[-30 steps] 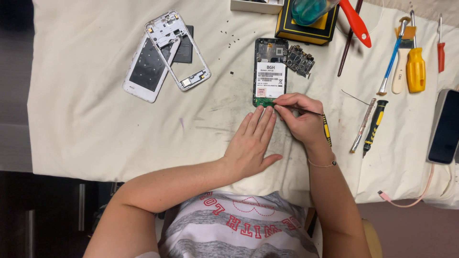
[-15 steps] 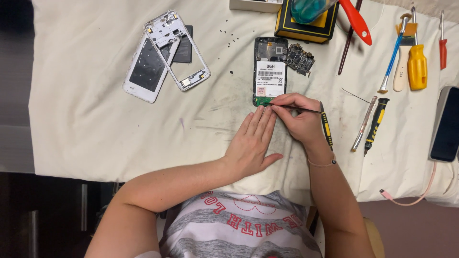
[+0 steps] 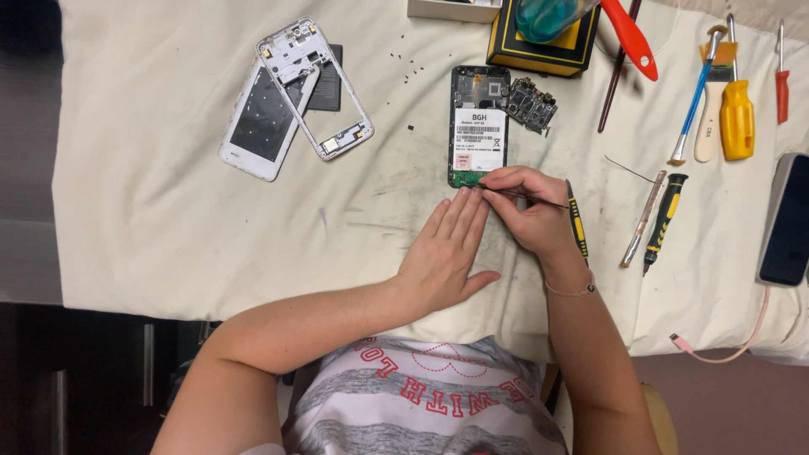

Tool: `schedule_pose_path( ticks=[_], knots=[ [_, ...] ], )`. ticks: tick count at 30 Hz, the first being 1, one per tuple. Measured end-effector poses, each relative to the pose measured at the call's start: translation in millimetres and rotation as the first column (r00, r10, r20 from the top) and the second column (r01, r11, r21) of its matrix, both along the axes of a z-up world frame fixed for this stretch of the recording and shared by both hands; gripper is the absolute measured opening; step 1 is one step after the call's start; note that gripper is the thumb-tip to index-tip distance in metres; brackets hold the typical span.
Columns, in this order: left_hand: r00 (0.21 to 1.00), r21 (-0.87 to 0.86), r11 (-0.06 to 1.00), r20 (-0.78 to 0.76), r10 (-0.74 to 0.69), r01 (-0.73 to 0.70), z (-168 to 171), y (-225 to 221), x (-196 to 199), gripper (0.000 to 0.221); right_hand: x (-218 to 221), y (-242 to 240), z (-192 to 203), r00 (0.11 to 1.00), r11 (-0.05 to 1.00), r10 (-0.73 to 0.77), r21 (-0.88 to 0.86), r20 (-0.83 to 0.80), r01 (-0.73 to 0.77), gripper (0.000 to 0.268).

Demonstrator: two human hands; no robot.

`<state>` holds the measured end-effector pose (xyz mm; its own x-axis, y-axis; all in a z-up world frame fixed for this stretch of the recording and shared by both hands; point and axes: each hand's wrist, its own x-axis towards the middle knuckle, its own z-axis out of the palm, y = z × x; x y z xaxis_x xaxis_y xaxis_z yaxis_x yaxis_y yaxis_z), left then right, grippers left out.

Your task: Using a precision tool to disconnect internal ribbon cables and components from a smartphone motherboard.

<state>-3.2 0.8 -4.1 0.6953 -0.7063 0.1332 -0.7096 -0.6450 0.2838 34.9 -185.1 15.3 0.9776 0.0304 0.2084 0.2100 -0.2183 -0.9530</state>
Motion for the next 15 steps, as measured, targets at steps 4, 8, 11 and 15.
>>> schedule_pose_path(
  ticks=[4, 8, 11, 15],
  knots=[
    [1.000, 0.000, 1.000, 0.006, -0.007, 0.007, 1.7, 0.1, 1.2, 0.105, 0.4, -2.0, -0.7, 1.000, 1.000, -0.001, 0.004, 0.004, 0.001, 0.010],
    [1.000, -0.022, 1.000, -0.005, -0.012, 0.012, 2.5, -0.1, -0.9, 0.105, -3.2, -2.1, 2.6, 1.000, 1.000, -0.009, -0.014, 0.020, 0.010, 0.012],
    [1.000, -0.024, 1.000, 0.002, -0.009, 0.009, 3.3, 0.0, 0.8, 0.104, -1.5, -2.3, 2.8, 1.000, 1.000, -0.006, -0.015, 0.021, 0.006, 0.010],
    [1.000, -0.005, 1.000, 0.010, -0.008, 0.008, 3.6, 0.6, 0.1, 0.103, -2.7, -2.2, -0.7, 1.000, 1.000, -0.010, 0.012, 0.019, 0.010, 0.012]
  ],
)
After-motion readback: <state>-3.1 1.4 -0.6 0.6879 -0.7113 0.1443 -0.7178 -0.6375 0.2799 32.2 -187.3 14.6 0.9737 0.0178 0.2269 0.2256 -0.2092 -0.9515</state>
